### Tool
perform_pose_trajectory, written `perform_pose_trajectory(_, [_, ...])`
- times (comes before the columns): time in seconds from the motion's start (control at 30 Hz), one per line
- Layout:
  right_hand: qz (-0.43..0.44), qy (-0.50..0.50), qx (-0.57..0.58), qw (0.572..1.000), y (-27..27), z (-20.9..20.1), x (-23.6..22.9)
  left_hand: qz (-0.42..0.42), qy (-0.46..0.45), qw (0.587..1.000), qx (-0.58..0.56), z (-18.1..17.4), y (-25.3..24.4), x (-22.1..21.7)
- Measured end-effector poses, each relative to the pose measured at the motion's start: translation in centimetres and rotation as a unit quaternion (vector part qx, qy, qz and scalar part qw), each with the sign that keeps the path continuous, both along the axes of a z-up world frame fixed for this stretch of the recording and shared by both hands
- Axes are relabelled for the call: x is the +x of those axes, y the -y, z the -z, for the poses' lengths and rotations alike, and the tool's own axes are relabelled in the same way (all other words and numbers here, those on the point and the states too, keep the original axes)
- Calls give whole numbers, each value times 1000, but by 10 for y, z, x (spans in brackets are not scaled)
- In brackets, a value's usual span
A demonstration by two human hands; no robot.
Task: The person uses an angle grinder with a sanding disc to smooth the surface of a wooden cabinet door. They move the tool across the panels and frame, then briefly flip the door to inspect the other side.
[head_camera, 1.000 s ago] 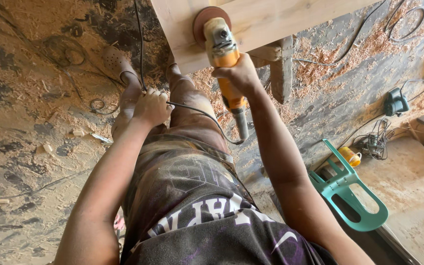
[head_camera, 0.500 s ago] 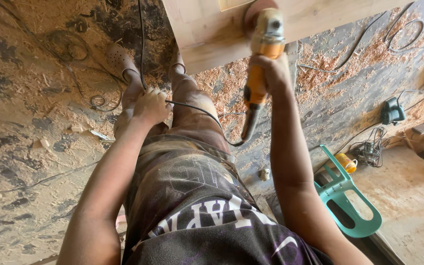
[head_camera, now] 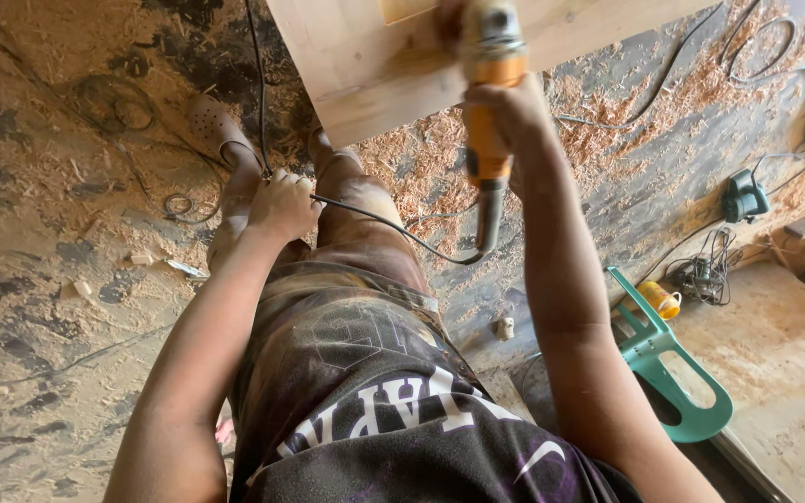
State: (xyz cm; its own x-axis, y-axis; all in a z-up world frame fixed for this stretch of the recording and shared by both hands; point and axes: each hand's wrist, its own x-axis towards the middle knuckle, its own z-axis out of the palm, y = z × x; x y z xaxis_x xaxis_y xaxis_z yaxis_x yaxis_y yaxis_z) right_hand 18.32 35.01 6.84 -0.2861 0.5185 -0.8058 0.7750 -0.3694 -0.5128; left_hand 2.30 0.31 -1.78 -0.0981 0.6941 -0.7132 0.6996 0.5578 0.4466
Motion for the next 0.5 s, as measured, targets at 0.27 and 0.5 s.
perform_pose_trajectory(0.27, [120,-99,-8,988,-12,-6,23,-5,4,1000,-13,3,8,7])
perform_pose_trajectory(0.5, [-52,28,4,998,86,-5,-22,4,9,999,36,17,39,7])
